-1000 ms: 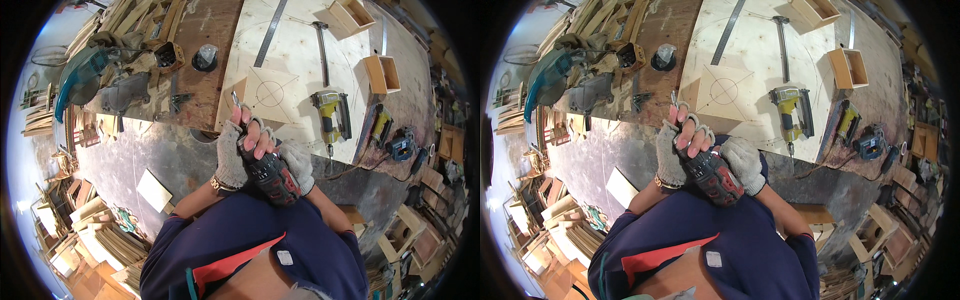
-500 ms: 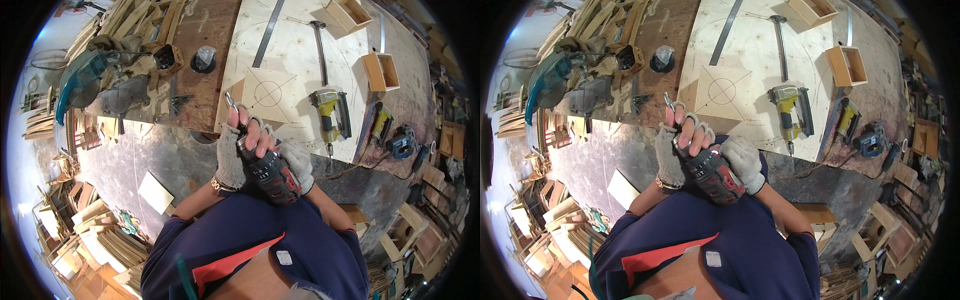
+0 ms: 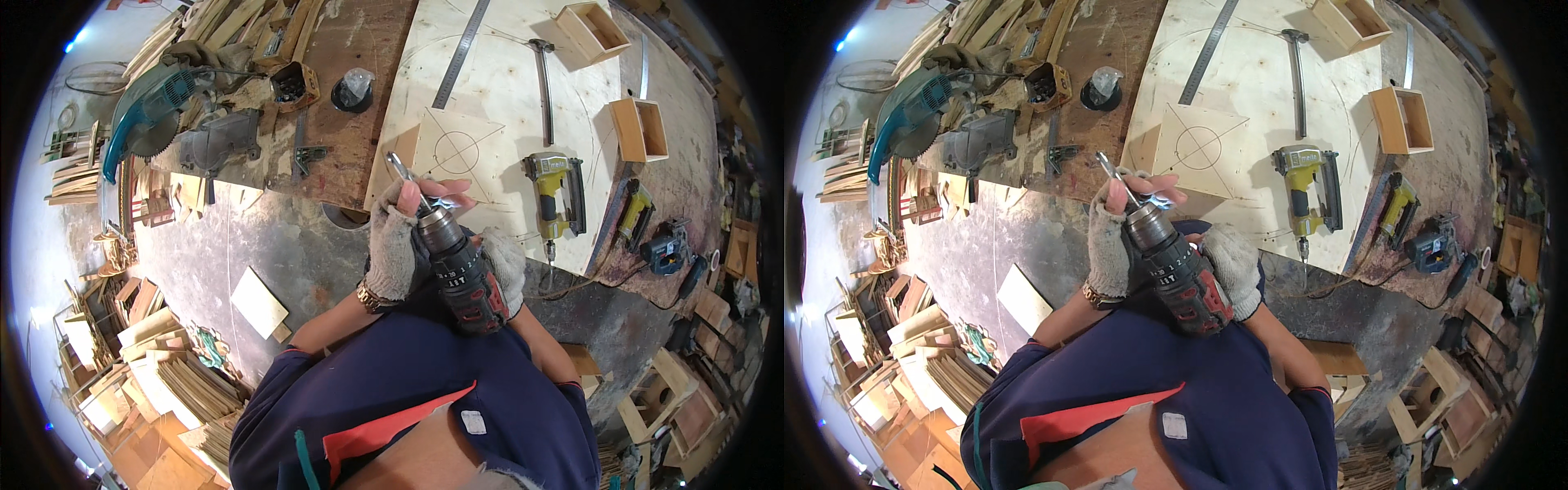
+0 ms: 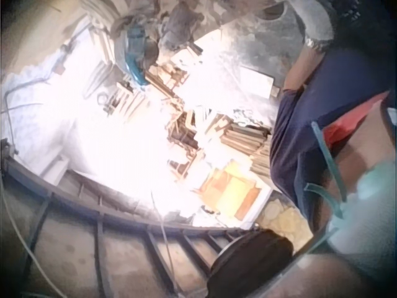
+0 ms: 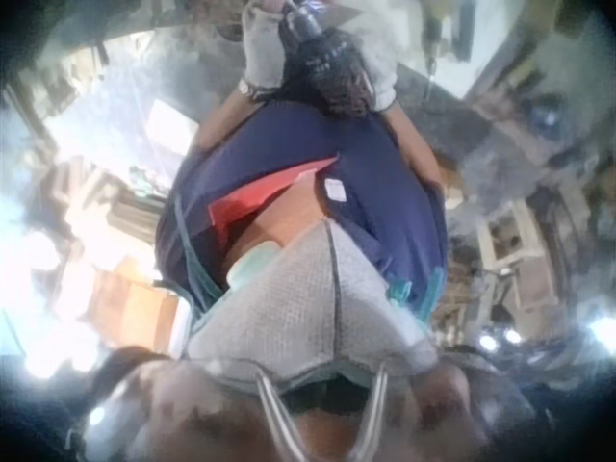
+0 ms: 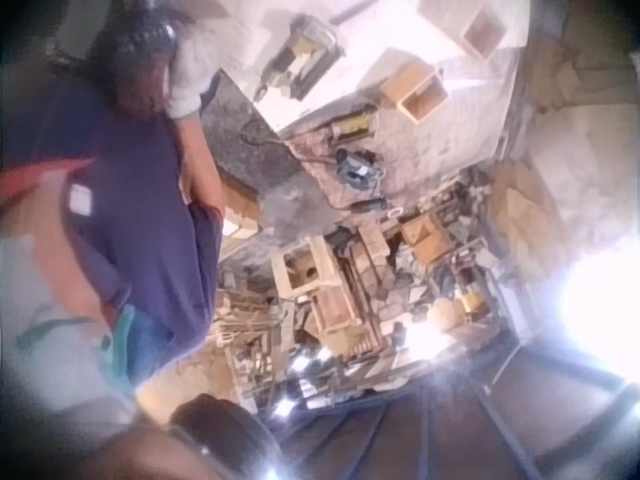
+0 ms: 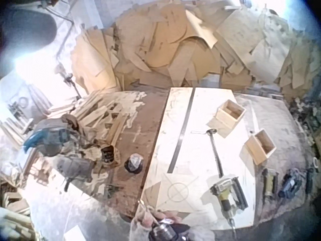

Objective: The person marks a circular outline on a wooden panel using a round object and a pen, then drills a hole at the center. They use a jigsaw to cut out the circle and fit the cutout into a small wooden box, checking the fit.

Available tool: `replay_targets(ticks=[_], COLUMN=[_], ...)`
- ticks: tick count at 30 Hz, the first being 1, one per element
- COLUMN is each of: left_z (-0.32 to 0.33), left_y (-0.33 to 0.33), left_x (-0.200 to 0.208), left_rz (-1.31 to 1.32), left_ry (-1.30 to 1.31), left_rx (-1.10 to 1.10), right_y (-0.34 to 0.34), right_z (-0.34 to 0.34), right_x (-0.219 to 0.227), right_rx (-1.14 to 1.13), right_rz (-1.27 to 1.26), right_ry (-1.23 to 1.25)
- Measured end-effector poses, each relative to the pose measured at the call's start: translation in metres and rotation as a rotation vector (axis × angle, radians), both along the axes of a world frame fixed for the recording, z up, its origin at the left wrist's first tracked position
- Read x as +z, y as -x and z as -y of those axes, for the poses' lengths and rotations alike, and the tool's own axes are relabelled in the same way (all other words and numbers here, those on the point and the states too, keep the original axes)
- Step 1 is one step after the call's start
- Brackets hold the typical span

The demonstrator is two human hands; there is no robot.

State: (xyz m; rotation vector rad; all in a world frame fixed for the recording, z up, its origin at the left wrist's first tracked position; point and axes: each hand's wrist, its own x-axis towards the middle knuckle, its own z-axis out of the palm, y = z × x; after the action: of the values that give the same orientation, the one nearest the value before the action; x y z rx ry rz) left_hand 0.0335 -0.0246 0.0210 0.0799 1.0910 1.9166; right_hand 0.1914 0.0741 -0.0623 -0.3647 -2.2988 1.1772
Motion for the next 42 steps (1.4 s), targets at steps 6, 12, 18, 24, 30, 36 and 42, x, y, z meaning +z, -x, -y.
replay_targets(ticks=[6,12,18,24,30,36,42], left_z=[0.009,0.000,-0.006,-0.008,-0.008,0.004,0.013], left_y=[0.008,-0.010,0.000,-0.002,-0.011,-0.002,0.010], left_x=[-0.014,-0.002,-0.019,-0.021,-0.012,-0.010,-0.027], left_rz=[-0.278,0.067,0.194,0.170,0.172,0.015,0.153], left_ry=[0.005,-0.119,-0.406,-0.400,-0.266,0.002,-0.422], left_rx=[-0.092,0.105,-0.017,-0.038,0.078,-0.024,-0.186], right_y=[0.002,0.002,-0.001,0.000,0.005,0.007,0.004], right_z=[-0.004,-0.006,-0.003,-0.011,-0.010,-0.008,-0.007], right_x=[0.007,-0.006,-0.010,0.001,0.007,-0.004,0.001], right_rx=[0.020,0.094,0.109,0.078,0.040,-0.022,0.049], right_rz=[-0.029,-0.011,-0.018,-0.059,-0.088,-0.105,-0.060], right_ry=[-0.013,0.067,-0.035,-0.160,-0.120,-0.091,-0.022])
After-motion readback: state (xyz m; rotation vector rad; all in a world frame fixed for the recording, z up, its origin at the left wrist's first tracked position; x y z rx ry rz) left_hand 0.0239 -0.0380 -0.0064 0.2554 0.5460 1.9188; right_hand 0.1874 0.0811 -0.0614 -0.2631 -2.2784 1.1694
